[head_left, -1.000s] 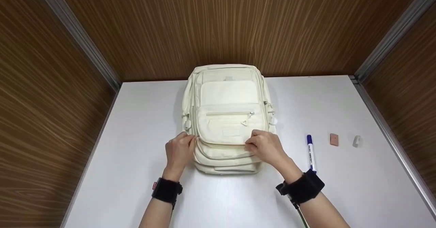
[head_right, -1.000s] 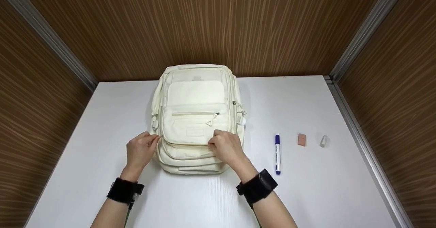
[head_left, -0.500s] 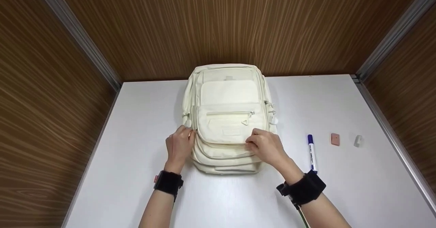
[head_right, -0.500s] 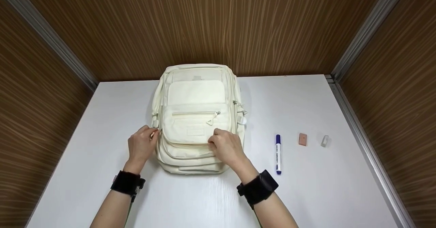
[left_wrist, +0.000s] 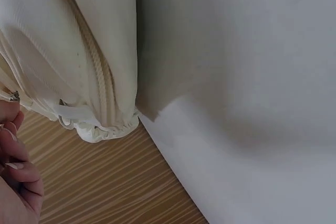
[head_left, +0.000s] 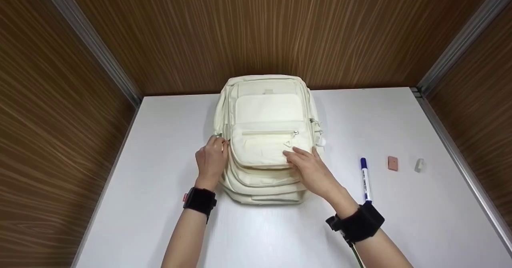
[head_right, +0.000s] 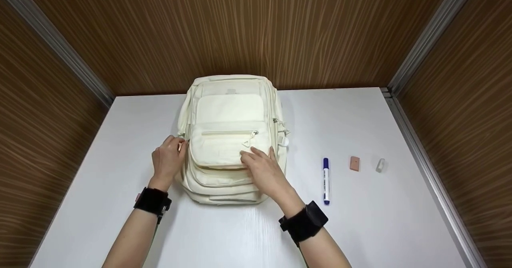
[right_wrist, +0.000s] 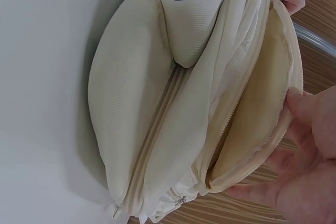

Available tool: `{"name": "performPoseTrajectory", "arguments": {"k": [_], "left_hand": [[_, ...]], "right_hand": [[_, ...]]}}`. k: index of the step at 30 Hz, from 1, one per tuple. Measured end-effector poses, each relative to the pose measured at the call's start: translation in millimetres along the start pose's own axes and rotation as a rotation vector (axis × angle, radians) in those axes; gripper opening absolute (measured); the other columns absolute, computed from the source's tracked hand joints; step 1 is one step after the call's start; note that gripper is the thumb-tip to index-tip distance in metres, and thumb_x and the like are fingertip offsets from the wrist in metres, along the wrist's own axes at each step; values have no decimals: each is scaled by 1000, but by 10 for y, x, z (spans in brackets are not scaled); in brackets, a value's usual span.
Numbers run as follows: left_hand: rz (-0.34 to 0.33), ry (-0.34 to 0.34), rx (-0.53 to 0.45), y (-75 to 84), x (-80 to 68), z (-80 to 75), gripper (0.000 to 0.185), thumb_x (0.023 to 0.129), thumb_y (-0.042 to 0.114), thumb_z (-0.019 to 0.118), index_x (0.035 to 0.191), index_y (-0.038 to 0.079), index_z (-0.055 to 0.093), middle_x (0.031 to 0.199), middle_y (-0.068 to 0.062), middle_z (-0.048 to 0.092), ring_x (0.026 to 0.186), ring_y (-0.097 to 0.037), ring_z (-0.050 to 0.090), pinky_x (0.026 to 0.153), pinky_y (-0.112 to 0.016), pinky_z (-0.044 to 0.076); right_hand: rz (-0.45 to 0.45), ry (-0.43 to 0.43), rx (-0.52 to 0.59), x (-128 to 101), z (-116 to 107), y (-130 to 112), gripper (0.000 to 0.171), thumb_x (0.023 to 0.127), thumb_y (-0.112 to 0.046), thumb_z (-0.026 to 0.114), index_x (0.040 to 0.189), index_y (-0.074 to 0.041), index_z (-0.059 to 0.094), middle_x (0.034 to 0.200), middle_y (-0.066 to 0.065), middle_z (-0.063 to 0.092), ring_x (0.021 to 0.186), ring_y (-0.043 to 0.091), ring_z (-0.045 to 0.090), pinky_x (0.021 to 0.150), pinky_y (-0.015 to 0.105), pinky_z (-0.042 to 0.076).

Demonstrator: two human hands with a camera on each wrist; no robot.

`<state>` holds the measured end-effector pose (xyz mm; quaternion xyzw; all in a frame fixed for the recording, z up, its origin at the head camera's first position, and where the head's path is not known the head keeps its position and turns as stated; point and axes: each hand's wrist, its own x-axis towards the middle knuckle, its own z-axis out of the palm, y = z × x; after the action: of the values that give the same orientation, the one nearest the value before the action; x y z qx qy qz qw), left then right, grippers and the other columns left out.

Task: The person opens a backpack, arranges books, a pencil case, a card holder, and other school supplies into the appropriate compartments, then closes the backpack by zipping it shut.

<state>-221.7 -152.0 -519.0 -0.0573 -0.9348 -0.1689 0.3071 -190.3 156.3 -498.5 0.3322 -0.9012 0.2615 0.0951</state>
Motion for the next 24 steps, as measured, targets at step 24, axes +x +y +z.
{"name": "performPoseTrajectory", "arguments": {"k": [24], "left_hand": [[-140, -89, -7, -12, 275, 138, 15, 94, 18, 66, 91, 3, 70, 85, -8, 62, 57, -28, 61, 48, -43, 49]], "right_hand": [[40, -113, 64, 18, -53, 28, 15, 102, -14, 52, 112, -14, 64, 135, 4, 59, 133, 29, 45, 105, 69, 22]]}}
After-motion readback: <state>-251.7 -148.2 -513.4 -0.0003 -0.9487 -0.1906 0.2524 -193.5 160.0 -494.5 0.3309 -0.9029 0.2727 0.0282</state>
